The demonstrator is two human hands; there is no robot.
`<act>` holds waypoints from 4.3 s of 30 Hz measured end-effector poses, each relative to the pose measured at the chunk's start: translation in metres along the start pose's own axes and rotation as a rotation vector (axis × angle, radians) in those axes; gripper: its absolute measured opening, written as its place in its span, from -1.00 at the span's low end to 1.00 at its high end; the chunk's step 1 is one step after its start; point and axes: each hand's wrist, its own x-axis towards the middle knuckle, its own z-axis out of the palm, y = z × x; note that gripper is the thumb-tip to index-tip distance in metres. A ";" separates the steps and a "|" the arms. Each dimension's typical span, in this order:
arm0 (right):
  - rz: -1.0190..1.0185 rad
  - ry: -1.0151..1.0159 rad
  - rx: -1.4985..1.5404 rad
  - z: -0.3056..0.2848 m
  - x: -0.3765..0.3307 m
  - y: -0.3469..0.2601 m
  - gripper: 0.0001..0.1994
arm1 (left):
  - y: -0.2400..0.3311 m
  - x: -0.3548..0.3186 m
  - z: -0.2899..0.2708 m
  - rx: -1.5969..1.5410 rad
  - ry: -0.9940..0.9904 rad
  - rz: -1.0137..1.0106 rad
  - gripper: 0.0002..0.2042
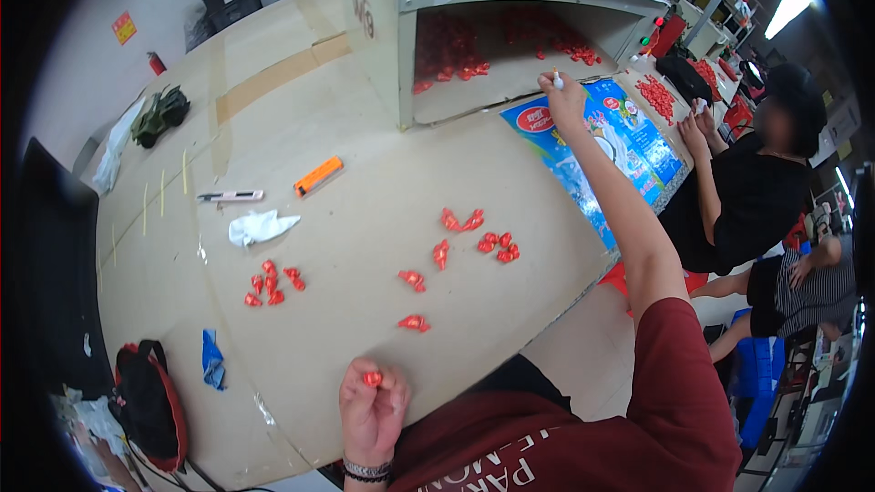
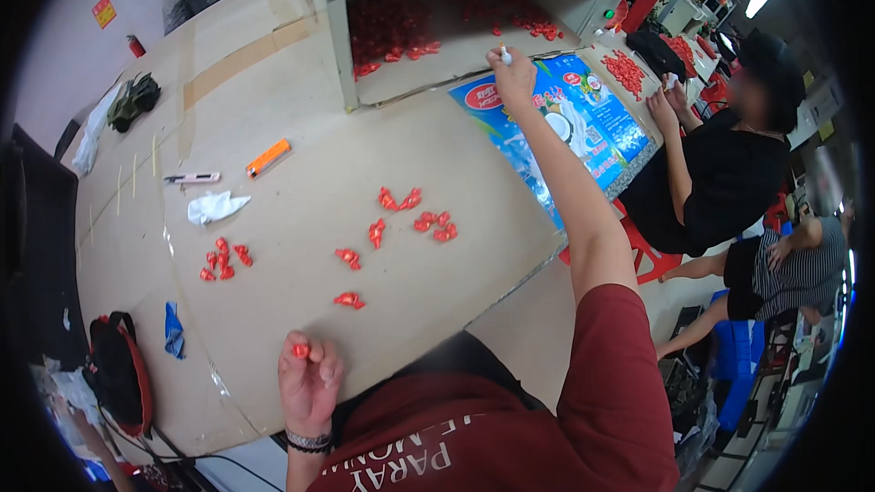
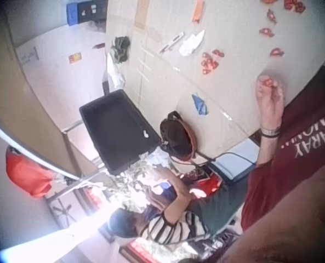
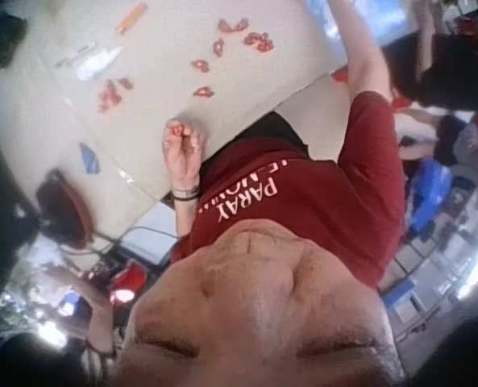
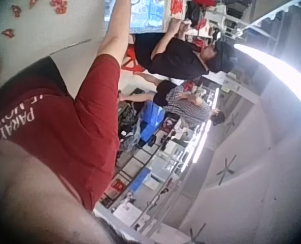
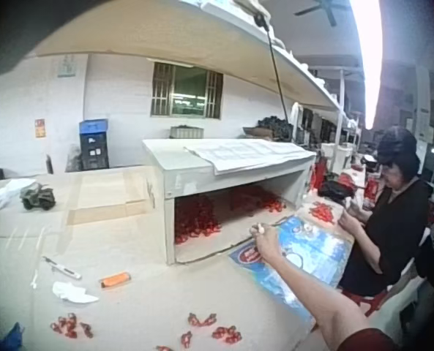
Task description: The person sits at a table and repeatedly picks up small red plastic candy shells. They use a small white squeeze bottle to fill each shell with a clear liquid, then place the filled shells into a cardboard box. The process is repetitive and involves handling the shells and the bottle one at a time.
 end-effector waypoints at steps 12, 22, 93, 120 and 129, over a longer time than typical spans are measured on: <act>-0.004 0.079 -0.436 0.012 0.159 0.142 -0.45 | 0.014 0.000 0.017 0.045 0.125 -0.212 -0.76; -0.167 -0.127 -0.639 0.088 0.255 0.197 -0.42 | 0.015 0.007 0.008 -0.113 0.124 -0.222 -0.80; -0.243 -0.179 -0.499 0.082 0.101 0.042 -0.64 | 0.004 0.004 0.012 0.028 0.099 -0.111 -0.74; -0.417 -0.151 -0.305 0.062 0.028 0.016 -0.80 | -0.002 0.013 0.005 0.109 -0.041 -0.006 -0.84; -0.611 -0.307 -0.020 0.015 -0.059 -0.027 -0.89 | -0.002 0.013 0.002 0.142 -0.089 -0.003 -0.81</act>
